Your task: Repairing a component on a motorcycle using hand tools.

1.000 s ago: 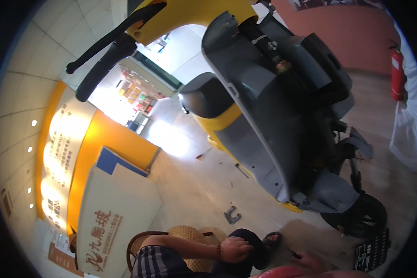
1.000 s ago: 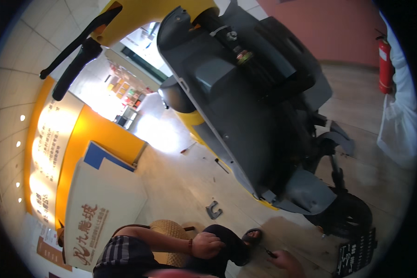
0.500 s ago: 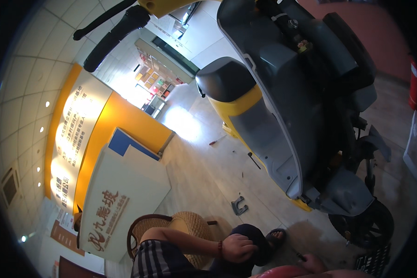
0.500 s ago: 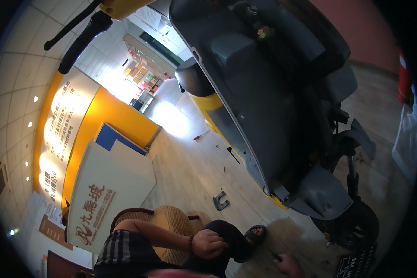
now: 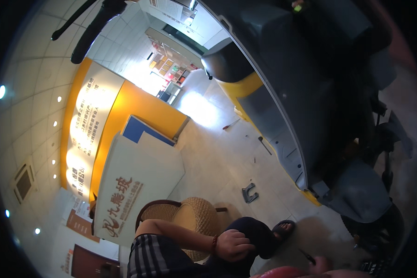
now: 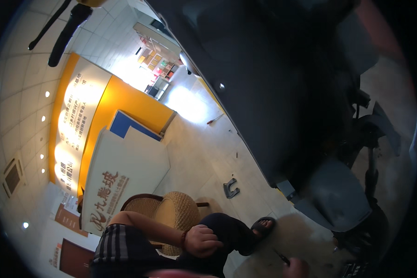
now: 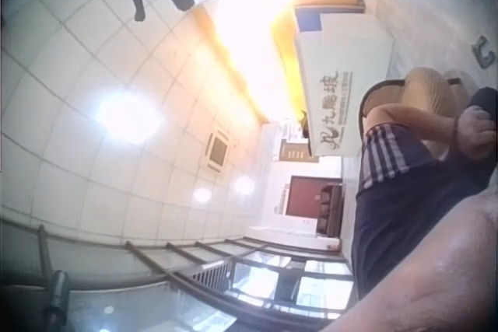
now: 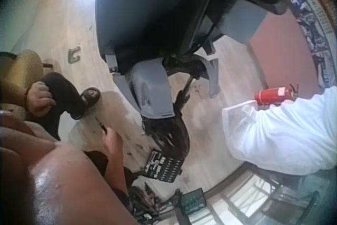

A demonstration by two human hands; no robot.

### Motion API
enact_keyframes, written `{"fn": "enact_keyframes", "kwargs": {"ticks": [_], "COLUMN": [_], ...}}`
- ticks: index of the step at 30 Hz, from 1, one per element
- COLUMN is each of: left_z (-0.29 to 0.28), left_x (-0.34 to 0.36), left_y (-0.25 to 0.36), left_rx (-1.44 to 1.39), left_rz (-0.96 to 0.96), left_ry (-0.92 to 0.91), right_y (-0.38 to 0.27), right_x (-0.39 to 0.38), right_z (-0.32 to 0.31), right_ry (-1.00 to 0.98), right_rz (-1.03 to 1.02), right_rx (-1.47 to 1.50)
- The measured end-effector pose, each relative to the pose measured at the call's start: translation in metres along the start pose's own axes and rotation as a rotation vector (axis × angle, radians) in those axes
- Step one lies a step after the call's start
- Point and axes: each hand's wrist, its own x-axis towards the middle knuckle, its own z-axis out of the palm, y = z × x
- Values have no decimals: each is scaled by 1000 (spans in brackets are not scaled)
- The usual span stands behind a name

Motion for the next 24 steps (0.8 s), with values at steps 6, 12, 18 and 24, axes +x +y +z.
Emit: {"fn": "enact_keyframes", "kwargs": {"ticks": [6, 12, 18, 24], "left_z": [-3, -6, -4, -5], "left_x": [-8, -8, -5, -6], "left_y": [0, -3, 0, 2], "left_rx": [28, 40, 30, 83], "left_rz": [-44, -29, -29, -13], "left_ry": [-27, 11, -13, -1], "right_y": [-7, -9, 5, 16], "right_x": [-1, 4, 10, 19], "right_z": [10, 14, 4, 27], "right_ry": [-26, 314, -23, 186], "right_rz": [11, -117, 13, -100], "right_rx": [-28, -231, -28, -41]}}
